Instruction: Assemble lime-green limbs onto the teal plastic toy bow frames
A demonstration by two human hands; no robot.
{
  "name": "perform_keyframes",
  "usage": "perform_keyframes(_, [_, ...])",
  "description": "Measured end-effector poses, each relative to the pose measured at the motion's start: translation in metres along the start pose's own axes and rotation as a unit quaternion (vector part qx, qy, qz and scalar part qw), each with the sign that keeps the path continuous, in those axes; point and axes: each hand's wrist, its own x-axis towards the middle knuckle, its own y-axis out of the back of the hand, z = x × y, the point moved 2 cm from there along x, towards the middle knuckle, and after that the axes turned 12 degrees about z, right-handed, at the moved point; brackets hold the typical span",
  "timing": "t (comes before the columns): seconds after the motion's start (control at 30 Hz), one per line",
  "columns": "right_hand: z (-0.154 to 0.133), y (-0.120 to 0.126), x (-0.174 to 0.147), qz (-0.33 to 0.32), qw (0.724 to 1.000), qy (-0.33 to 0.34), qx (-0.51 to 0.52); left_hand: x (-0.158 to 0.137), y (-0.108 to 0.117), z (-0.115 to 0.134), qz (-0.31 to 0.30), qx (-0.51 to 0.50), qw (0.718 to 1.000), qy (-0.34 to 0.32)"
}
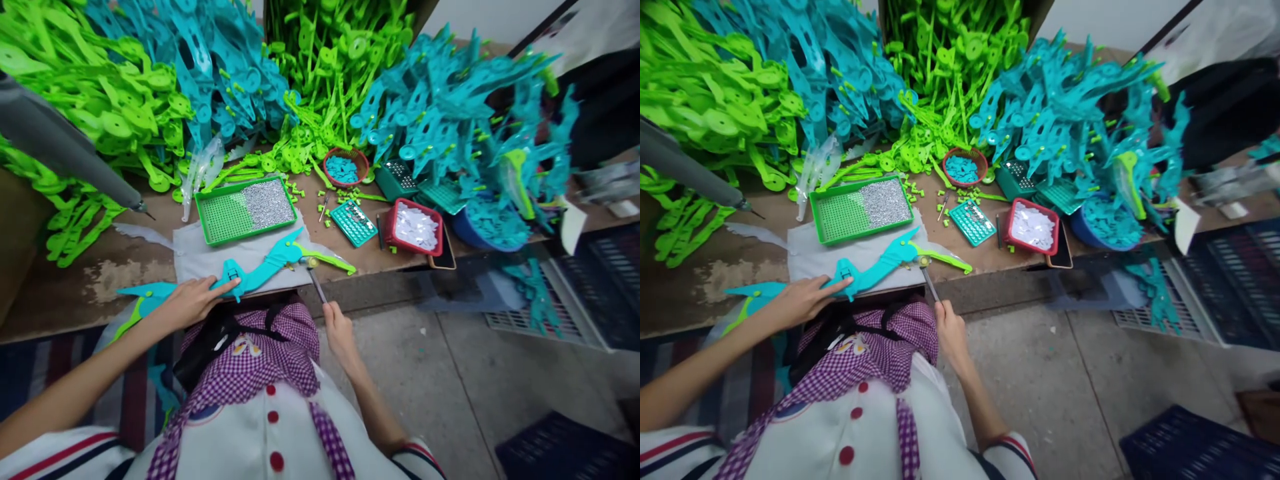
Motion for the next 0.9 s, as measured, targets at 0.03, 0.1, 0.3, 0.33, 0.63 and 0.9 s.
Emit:
perform_keyframes(0.03, [0.001,0.002,0.002,0.023,1.000,-0.005,0.008,0.000,-0.001,0.000,0.000,0.000,1.000,-0.001])
perform_keyframes(0.1, [0.000,0.004,0.006,0.066,0.998,-0.014,0.011,-0.001,-0.002,-0.001,0.003,0.001,1.000,0.000])
perform_keyframes(0.3, [-0.003,0.004,0.017,0.004,0.999,-0.004,-0.036,-0.001,-0.003,-0.002,0.010,-0.007,1.000,-0.002])
perform_keyframes(0.33, [-0.001,0.007,0.017,0.014,1.000,-0.007,-0.025,0.000,-0.004,-0.002,0.010,-0.010,1.000,-0.001])
perform_keyframes(0.63, [0.028,0.024,0.004,0.091,0.992,-0.087,-0.007,0.003,-0.002,-0.002,0.025,-0.041,0.999,0.021])
perform_keyframes(0.9, [-0.048,-0.002,0.021,0.088,0.980,0.038,0.175,0.048,0.002,0.023,0.068,-0.031,0.993,0.087])
